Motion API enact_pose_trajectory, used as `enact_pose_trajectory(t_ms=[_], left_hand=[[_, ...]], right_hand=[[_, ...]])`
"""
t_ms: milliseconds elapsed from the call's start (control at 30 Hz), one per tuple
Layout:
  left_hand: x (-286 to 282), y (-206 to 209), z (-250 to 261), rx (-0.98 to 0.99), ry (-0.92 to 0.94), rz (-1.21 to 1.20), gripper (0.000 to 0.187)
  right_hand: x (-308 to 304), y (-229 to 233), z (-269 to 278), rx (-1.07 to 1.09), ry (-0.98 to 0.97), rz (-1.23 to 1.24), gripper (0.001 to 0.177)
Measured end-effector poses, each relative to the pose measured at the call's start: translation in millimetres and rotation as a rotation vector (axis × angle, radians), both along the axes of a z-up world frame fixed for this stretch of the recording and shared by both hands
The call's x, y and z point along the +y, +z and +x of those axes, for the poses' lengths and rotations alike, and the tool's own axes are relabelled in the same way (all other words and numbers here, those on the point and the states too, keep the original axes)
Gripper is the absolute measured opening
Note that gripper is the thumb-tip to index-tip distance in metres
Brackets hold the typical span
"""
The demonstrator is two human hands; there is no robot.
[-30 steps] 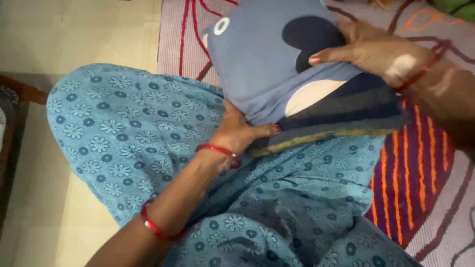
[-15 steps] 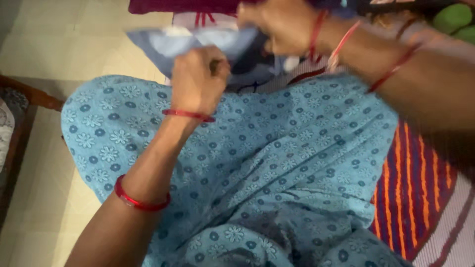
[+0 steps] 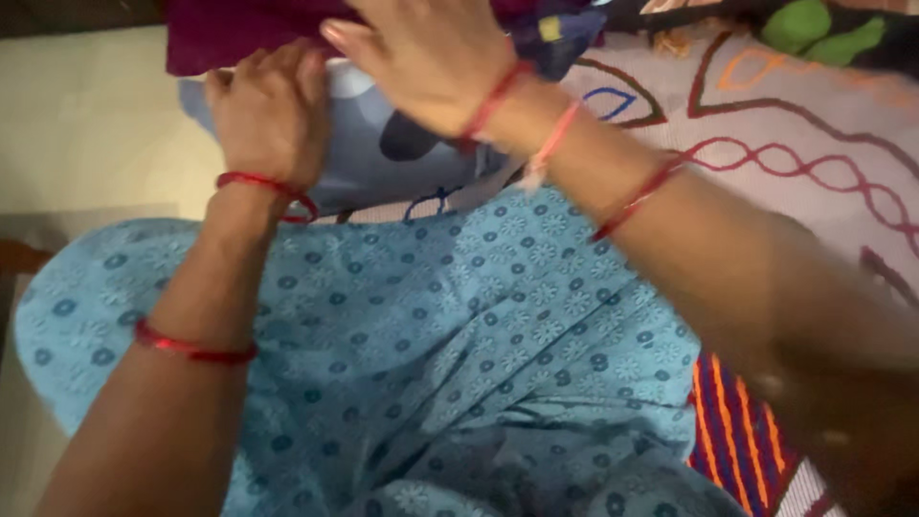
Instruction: The person folds a light blue patterned cloth by hand while sitting cross-legged on the floor. The cloth is smoothed, folded in half, and then folded again into a compact rectangle.
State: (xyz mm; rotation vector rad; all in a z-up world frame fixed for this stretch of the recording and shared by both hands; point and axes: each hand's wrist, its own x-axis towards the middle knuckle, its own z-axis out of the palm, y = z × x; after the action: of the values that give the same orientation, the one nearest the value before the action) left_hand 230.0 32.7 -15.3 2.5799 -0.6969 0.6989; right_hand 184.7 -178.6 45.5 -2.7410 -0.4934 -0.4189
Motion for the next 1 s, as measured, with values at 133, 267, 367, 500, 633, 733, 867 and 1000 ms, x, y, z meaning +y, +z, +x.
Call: enact_pose_trajectory(t_ms=[133, 267, 367, 500, 633, 733, 867, 1000], left_hand=[[-5, -9, -1, 0.252, 0.058, -0.156, 0.032], [-17, 15, -6, -0.091, 0.085, 0.118, 0.03], [-30, 38, 1, -0.303, 0.121, 0.116, 0.037], [-33, 38, -3, 0.219, 0.267, 0.168, 0.052], [-31, 13, 11, 0.261, 0.25, 0.175, 0.065], [-23, -1, 30, 0.266, 0.23, 0.146, 0.066], [-35, -9, 35, 0.176, 0.197, 0.111, 0.067], [-36, 17, 24, 0.112, 0.234, 0.08, 0.057]], right_hand=[[15, -35, -5, -0.07, -0.199, -0.17, 0.048], [13, -65, 4, -0.219, -0.158, -0.149, 0.049], [-1, -73, 4, -0.166, -0.19, -0.166, 0.05], [12, -53, -1, -0.157, -0.157, -0.098, 0.052], [30, -32, 4, -0.154, -0.172, 0.013, 0.052], [43, -41, 16, -0.076, -0.208, 0.083, 0.047], [24, -76, 18, -0.225, -0.245, -0.128, 0.042], [21, -81, 22, -0.28, -0.224, -0.083, 0.041]])
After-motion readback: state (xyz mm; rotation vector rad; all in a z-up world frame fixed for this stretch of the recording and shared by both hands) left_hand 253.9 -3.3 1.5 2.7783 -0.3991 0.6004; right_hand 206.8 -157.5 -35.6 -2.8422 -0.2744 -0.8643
